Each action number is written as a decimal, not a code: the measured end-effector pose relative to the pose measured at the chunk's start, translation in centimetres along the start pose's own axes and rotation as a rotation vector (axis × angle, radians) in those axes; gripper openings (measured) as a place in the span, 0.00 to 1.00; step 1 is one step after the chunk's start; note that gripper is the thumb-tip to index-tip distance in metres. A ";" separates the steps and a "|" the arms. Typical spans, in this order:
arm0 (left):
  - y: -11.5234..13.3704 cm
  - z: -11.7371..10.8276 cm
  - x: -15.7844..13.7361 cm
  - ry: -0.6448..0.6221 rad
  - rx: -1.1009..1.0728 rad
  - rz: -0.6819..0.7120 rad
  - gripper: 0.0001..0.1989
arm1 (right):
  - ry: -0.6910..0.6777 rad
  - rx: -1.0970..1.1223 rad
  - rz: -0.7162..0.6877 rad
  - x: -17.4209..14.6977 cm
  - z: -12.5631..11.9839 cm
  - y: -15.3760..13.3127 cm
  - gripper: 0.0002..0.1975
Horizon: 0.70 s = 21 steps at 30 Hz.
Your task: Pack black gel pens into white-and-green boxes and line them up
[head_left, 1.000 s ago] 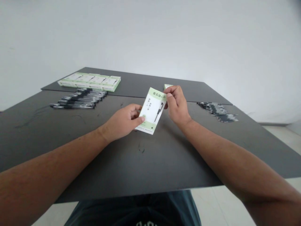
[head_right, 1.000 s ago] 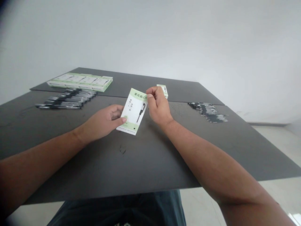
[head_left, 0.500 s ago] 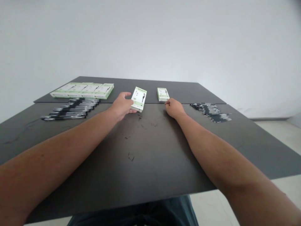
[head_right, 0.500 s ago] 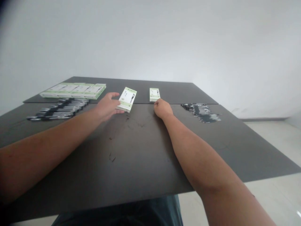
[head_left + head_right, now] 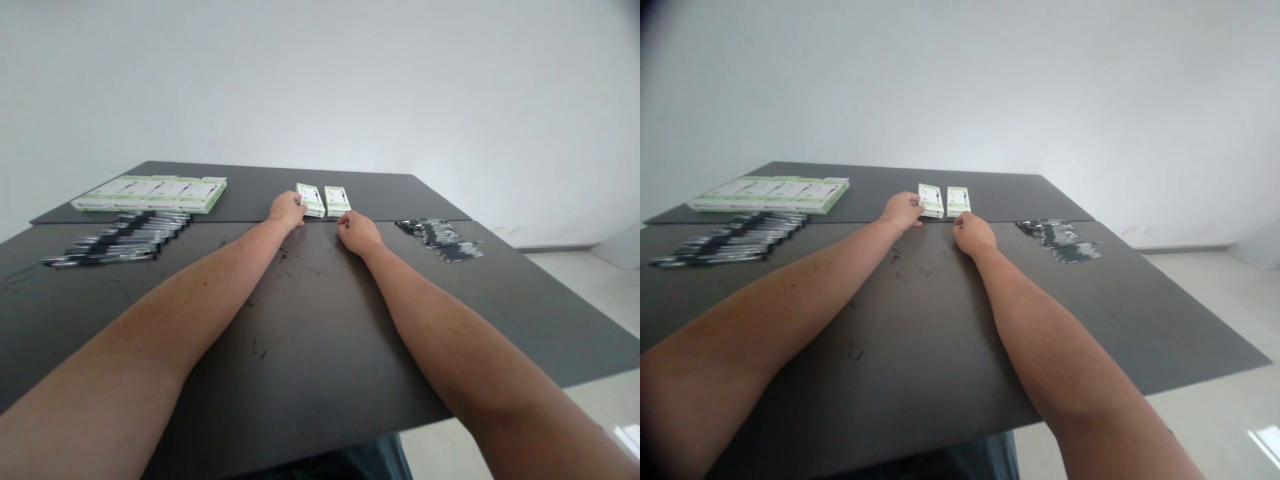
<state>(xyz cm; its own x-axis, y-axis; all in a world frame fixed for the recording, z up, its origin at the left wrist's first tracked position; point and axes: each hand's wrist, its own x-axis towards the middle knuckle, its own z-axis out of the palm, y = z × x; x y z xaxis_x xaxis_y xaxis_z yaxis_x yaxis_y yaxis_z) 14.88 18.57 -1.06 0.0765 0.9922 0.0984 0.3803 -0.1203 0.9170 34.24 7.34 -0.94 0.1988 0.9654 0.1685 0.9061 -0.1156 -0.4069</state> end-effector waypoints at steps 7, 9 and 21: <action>0.2 0.2 1.6 -0.048 0.294 0.159 0.19 | 0.007 0.015 0.001 -0.1 0.0 -0.1 0.18; 0.2 0.3 1.3 -0.073 0.364 0.201 0.22 | 0.014 0.021 0.001 -0.1 0.0 -0.1 0.19; -0.3 0.5 -1.2 -0.180 0.711 0.353 0.33 | 0.033 -0.082 0.044 1.3 0.1 1.3 0.42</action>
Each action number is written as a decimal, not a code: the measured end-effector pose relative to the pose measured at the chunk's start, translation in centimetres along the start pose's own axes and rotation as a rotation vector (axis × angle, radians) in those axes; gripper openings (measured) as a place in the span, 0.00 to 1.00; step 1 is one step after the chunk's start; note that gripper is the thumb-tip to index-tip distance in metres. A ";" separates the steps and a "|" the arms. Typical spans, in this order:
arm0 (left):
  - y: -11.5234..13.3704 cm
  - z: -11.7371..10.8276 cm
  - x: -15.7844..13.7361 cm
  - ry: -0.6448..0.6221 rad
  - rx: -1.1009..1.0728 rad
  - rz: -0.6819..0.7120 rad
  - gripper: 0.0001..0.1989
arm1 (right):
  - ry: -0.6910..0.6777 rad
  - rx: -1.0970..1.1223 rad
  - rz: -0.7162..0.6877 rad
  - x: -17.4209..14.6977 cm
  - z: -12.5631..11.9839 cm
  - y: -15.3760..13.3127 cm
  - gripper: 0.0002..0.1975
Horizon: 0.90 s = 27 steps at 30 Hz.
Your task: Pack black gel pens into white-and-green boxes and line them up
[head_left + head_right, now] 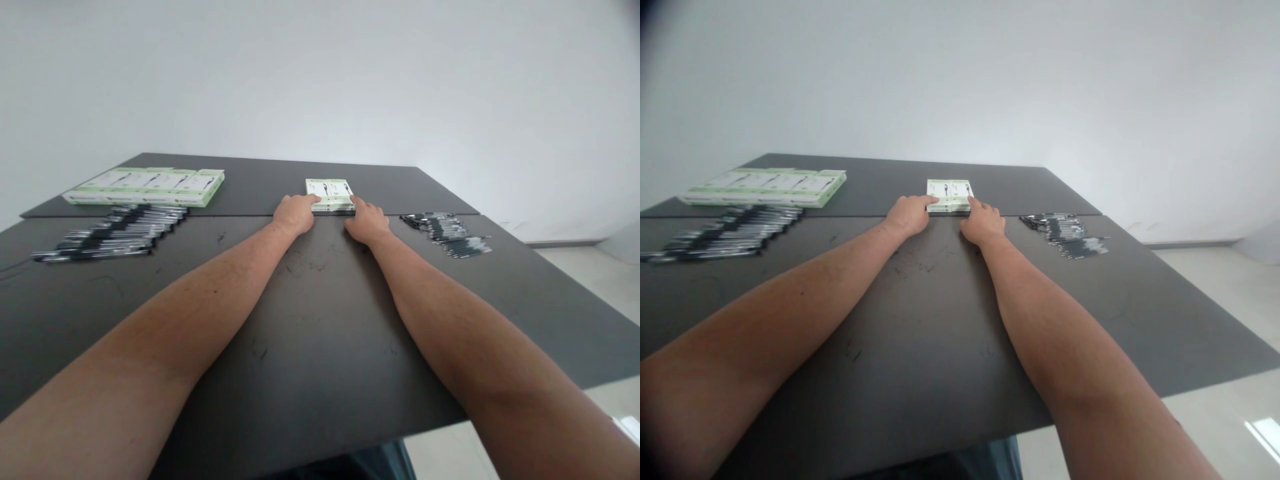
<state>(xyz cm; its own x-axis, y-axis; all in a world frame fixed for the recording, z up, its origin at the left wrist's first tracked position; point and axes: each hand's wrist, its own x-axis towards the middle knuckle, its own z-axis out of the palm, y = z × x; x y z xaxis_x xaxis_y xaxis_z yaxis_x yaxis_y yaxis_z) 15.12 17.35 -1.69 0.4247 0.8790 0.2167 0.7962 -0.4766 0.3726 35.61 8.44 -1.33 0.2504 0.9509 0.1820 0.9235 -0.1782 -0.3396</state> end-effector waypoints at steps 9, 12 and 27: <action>0.3 0.1 -0.4 0.017 0.131 0.015 0.32 | -0.025 -0.042 -0.026 0.4 -0.1 0.1 0.37; 0.3 0.2 -0.5 0.020 0.156 0.011 0.32 | -0.018 -0.026 -0.034 0.4 -0.2 0.2 0.35; 1.1 0.1 -1.1 0.026 0.153 -0.013 0.34 | 0.015 0.014 -0.096 0.9 0.3 1.0 0.31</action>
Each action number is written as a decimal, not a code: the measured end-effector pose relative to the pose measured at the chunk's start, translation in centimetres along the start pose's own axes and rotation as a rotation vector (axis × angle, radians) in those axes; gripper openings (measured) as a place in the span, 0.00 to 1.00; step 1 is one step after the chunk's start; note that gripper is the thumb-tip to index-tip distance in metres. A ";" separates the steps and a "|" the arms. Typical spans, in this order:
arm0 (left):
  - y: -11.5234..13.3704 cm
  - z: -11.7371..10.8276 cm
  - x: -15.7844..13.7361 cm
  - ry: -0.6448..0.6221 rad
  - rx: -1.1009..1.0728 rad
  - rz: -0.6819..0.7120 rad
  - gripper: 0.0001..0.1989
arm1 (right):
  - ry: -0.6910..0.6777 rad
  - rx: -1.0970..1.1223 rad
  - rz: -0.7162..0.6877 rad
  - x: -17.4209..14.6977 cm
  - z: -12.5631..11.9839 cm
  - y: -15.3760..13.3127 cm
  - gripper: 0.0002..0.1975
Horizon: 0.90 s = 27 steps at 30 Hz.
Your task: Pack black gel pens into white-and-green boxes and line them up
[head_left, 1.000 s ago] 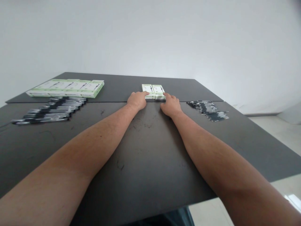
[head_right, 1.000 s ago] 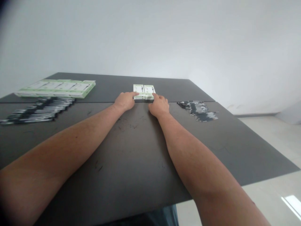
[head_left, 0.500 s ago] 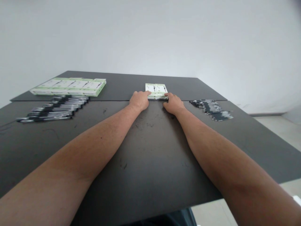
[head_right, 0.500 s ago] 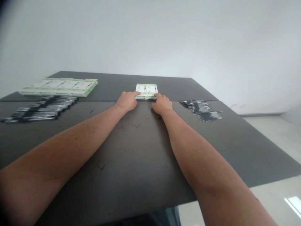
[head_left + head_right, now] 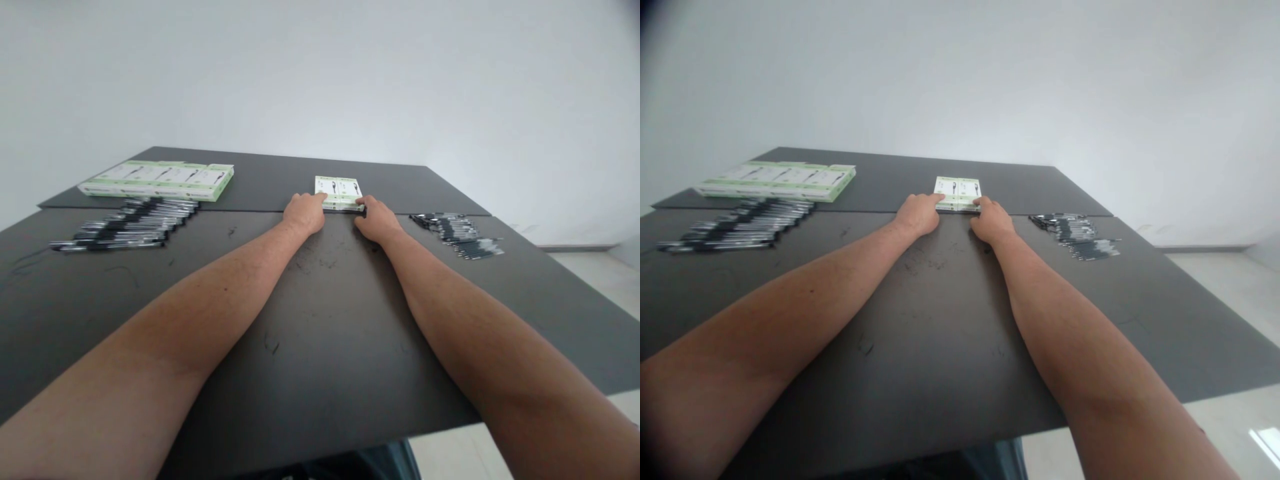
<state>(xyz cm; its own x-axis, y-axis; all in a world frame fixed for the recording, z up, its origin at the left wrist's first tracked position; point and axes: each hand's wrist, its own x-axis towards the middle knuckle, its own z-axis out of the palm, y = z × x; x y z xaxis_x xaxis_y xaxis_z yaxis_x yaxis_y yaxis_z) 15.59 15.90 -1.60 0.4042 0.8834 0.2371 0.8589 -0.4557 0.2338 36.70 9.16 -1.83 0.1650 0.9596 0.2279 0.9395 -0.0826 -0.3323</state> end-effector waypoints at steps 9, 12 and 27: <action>-0.9 -1.9 -3.6 0.113 -0.034 -0.115 0.37 | 0.260 0.141 0.033 0.7 1.2 1.9 0.28; -3.3 -3.4 -5.8 0.130 0.000 -0.101 0.35 | 0.266 0.175 0.051 1.0 1.5 2.5 0.25; -16.7 -8.4 -8.1 0.153 0.276 -0.307 0.39 | 0.239 0.191 0.079 1.3 1.6 2.9 0.28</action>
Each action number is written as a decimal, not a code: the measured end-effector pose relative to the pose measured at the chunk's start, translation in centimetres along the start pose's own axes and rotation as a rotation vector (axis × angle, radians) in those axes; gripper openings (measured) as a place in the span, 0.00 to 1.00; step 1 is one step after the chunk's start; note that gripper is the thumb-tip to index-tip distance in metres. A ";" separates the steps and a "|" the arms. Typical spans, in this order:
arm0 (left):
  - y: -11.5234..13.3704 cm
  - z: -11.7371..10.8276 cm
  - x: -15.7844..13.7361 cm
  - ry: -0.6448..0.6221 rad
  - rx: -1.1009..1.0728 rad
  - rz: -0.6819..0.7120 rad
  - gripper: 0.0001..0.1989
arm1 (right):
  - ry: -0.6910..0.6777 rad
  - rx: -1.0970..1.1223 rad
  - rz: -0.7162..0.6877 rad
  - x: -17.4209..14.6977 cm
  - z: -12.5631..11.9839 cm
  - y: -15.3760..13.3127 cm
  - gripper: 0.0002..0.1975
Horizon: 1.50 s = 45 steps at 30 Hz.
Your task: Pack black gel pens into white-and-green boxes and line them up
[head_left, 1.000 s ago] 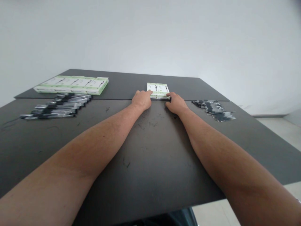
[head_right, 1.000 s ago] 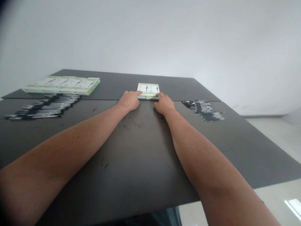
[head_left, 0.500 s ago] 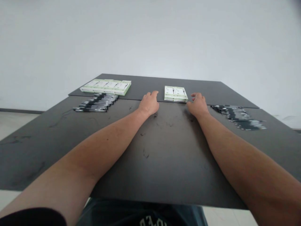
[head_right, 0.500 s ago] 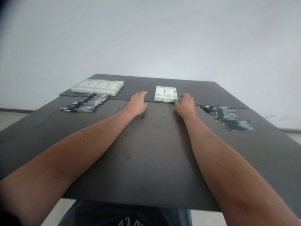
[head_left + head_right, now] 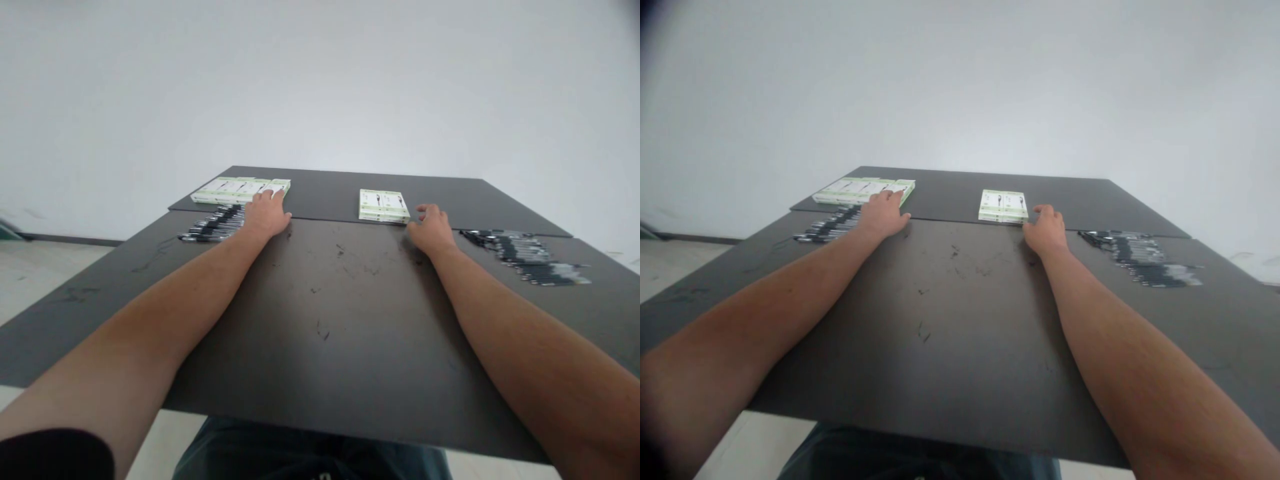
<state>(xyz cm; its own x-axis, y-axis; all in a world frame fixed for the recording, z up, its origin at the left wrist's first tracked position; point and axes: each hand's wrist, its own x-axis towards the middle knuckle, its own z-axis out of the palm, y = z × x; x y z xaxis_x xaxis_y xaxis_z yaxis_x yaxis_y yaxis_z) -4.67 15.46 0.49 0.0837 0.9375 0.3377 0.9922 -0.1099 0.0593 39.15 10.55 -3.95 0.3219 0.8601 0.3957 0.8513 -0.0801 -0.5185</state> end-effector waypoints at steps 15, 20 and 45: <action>0.6 1.4 2.7 -0.023 0.077 -0.047 0.27 | 0.003 -0.073 -0.008 0.2 0.3 0.4 0.27; 3.2 0.6 0.8 -0.036 0.046 0.091 0.27 | 0.006 -0.051 -0.003 0.1 0.2 0.2 0.27; 7.9 -10.4 -22.4 -0.261 -0.250 0.416 0.32 | 0.022 0.026 -0.007 -0.4 -0.3 0.1 0.24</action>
<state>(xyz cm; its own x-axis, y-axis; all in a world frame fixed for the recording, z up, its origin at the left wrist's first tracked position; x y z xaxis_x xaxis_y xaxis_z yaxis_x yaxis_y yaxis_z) 0.37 -9.80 3.17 0.5156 0.8456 0.1382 0.8210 -0.5337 0.2029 39.28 10.01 -3.95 0.3248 0.8495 0.4158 0.8429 -0.0606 -0.5346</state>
